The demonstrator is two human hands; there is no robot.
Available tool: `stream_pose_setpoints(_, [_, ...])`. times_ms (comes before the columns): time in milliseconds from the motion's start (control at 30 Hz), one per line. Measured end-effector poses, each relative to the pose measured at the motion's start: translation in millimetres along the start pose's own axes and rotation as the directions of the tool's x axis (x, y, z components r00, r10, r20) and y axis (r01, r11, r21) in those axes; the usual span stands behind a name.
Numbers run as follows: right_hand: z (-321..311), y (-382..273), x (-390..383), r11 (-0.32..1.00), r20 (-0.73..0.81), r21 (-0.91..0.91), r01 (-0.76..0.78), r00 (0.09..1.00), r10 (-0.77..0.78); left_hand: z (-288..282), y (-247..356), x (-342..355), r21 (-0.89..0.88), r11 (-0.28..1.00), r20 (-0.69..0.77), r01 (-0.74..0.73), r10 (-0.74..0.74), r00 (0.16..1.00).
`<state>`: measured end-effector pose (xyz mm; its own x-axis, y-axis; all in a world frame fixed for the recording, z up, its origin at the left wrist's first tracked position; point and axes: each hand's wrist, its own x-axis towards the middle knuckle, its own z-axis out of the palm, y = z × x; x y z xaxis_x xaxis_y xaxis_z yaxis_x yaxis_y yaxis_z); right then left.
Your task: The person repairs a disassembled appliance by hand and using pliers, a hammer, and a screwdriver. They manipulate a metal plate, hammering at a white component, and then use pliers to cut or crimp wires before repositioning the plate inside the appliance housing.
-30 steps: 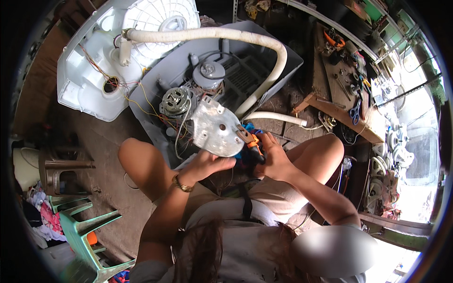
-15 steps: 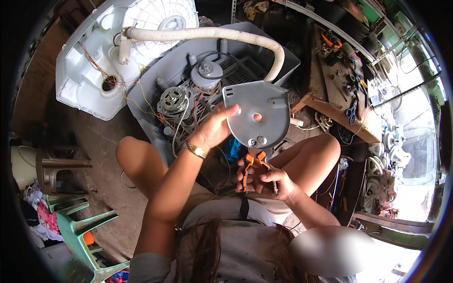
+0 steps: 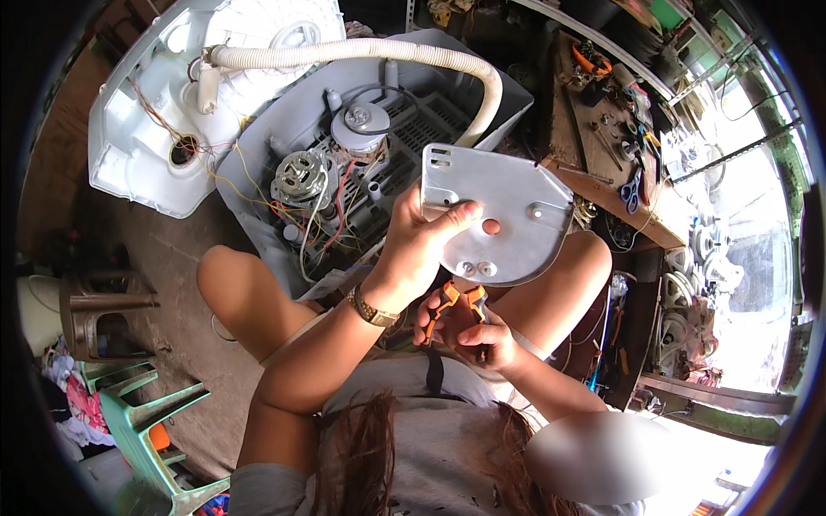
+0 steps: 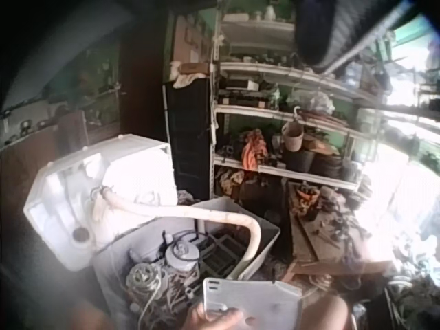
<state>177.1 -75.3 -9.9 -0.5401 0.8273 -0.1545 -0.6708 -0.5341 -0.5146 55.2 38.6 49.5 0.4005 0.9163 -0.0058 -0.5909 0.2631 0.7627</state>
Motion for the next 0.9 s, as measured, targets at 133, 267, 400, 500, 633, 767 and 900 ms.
stream_pose_setpoints(133, [-5,9,8,0.999,0.026,0.005,0.047,0.999,-0.047,5,1,-2,0.108,0.989,-0.012,-0.097,0.099,0.995])
stream_pose_setpoints(267, [0,16,16,0.998,0.03,-0.011,0.068,0.997,-0.068,2,1,0,0.27,0.945,-0.018,-0.183,0.195,0.981])
stream_pose_setpoints(400, [-1,11,20,0.989,0.164,0.149,-0.018,0.986,-0.007,0,-1,3,0.36,0.917,-0.086,-0.173,0.217,0.972])
stream_pose_setpoints(500, [4,6,20,0.962,0.255,0.253,-0.1,0.966,0.034,1,3,9,0.291,0.935,-0.032,-0.203,0.221,0.975])
stream_pose_setpoints(633, [5,0,19,0.946,0.318,0.285,-0.156,0.946,0.06,7,26,7,0.261,0.956,-0.011,-0.132,0.139,0.99])
stream_pose_setpoints(767, [5,-1,18,0.96,0.298,0.249,-0.127,0.953,0.049,7,33,9,0.305,0.945,0.028,-0.119,0.116,0.993])
stream_pose_setpoints(900, [11,-8,20,0.984,0.159,0.161,-0.082,0.986,0.056,1,31,12,0.28,0.944,0.025,-0.177,0.177,0.984])
